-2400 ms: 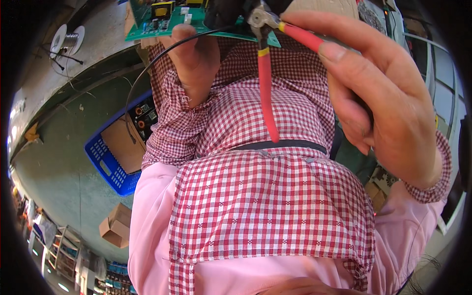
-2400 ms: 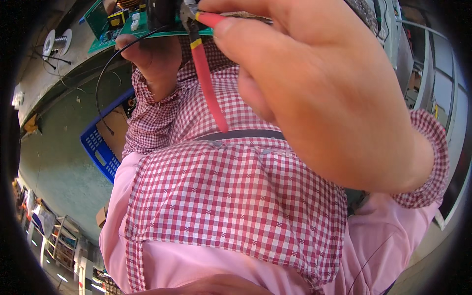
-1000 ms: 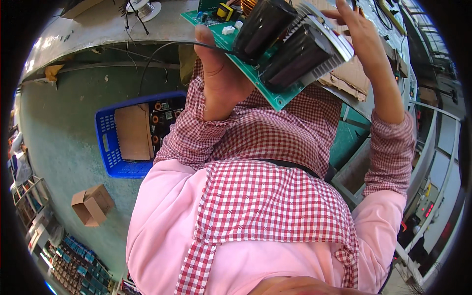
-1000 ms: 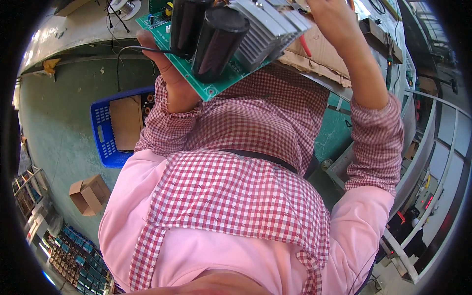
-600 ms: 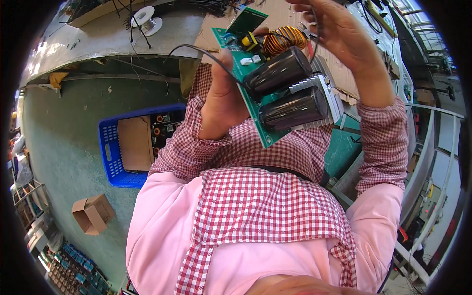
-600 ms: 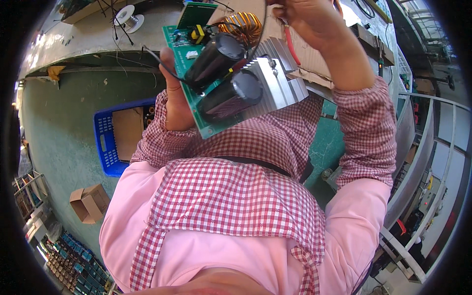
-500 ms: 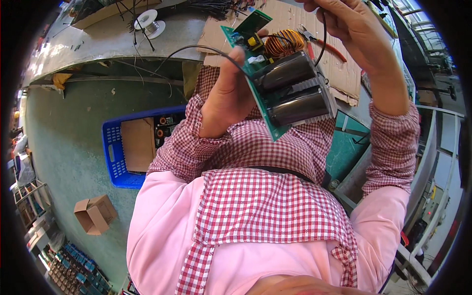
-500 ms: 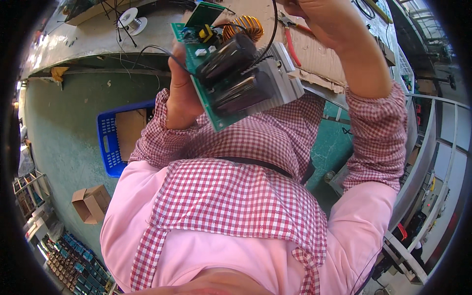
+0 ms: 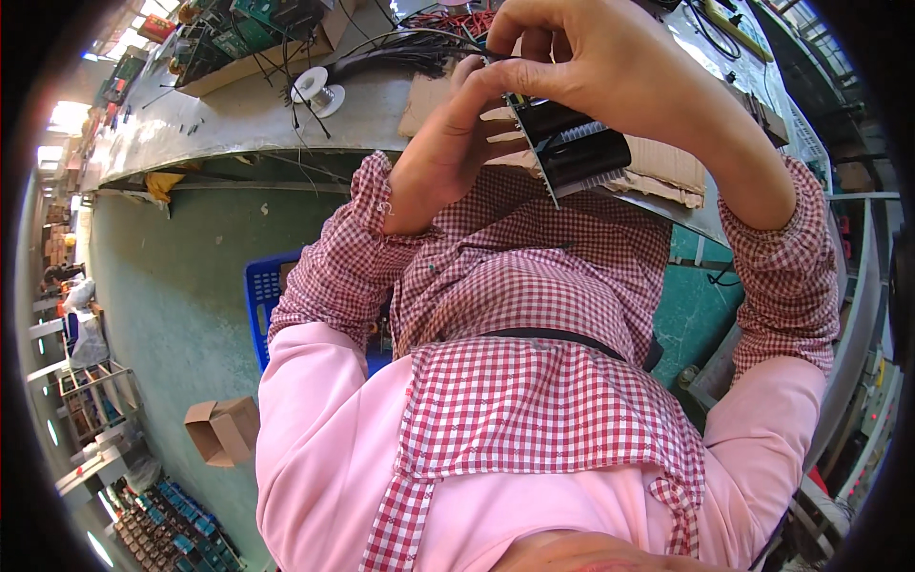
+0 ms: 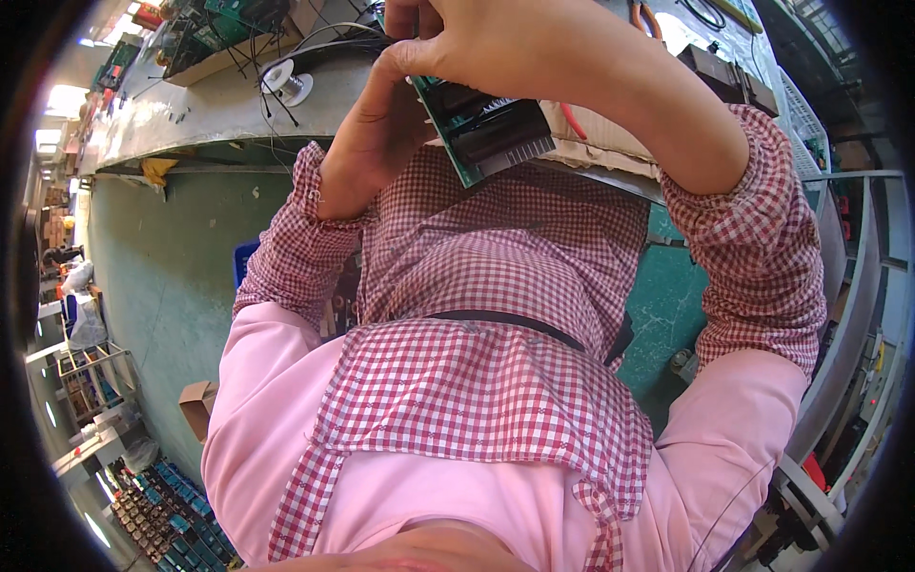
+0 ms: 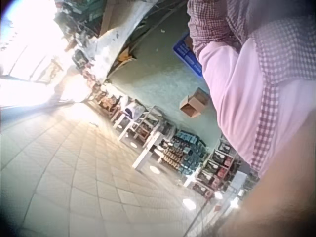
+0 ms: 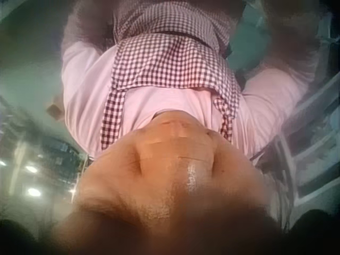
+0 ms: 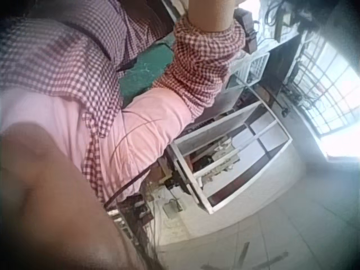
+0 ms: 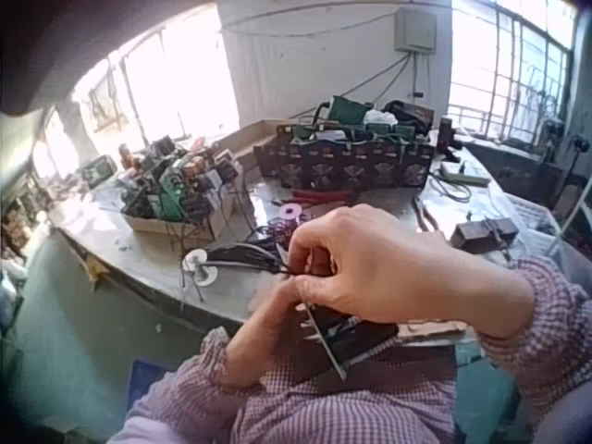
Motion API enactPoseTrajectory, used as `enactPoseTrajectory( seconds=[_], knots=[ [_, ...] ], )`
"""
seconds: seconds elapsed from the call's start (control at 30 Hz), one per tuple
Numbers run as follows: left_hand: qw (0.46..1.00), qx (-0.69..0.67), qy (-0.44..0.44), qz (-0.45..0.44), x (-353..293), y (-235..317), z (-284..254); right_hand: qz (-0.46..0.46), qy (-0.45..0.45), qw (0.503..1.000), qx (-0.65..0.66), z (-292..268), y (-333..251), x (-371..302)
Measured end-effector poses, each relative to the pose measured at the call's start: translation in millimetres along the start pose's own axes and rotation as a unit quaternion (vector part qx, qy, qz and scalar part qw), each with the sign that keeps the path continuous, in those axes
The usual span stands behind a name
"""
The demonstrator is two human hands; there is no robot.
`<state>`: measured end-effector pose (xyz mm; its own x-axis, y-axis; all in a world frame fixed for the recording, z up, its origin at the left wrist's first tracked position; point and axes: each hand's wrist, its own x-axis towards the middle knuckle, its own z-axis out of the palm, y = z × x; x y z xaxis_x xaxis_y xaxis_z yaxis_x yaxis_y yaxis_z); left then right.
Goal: Soldering electrical components onto a printed circuit board and preparing wire connections.
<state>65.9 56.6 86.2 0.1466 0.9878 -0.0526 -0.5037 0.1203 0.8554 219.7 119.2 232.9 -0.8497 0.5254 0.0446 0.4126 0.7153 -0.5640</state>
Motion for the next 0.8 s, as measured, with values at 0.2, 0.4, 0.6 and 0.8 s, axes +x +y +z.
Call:
enactPoseTrajectory(
  seconds=[0.2, 0.4, 0.6, 0.8],
  knots=[
    [0.999, 0.01, 0.036, -0.031, 5.6, 5.8, 3.5, 0.017, 0.031, 0.996, 0.078, -3.6, 9.1, -9.5],
    [1.0, -0.013, 0.023, -0.008, 7.8, -0.2, 5.0, 0.04, 0.036, 0.998, 0.033, -9.7, 9.4, -15.3],
    [0.999, -0.034, 0.006, -0.008, 2.9, -3.2, 10.9, 0.058, 0.018, 0.994, 0.093, -11.9, 17.4, -16.4],
    [0.999, 0.0, 0.041, -0.001, 2.4, -6.5, 6.7, 0.113, -0.017, 0.993, 0.018, -15.6, -7.3, -13.5]
  ],
)
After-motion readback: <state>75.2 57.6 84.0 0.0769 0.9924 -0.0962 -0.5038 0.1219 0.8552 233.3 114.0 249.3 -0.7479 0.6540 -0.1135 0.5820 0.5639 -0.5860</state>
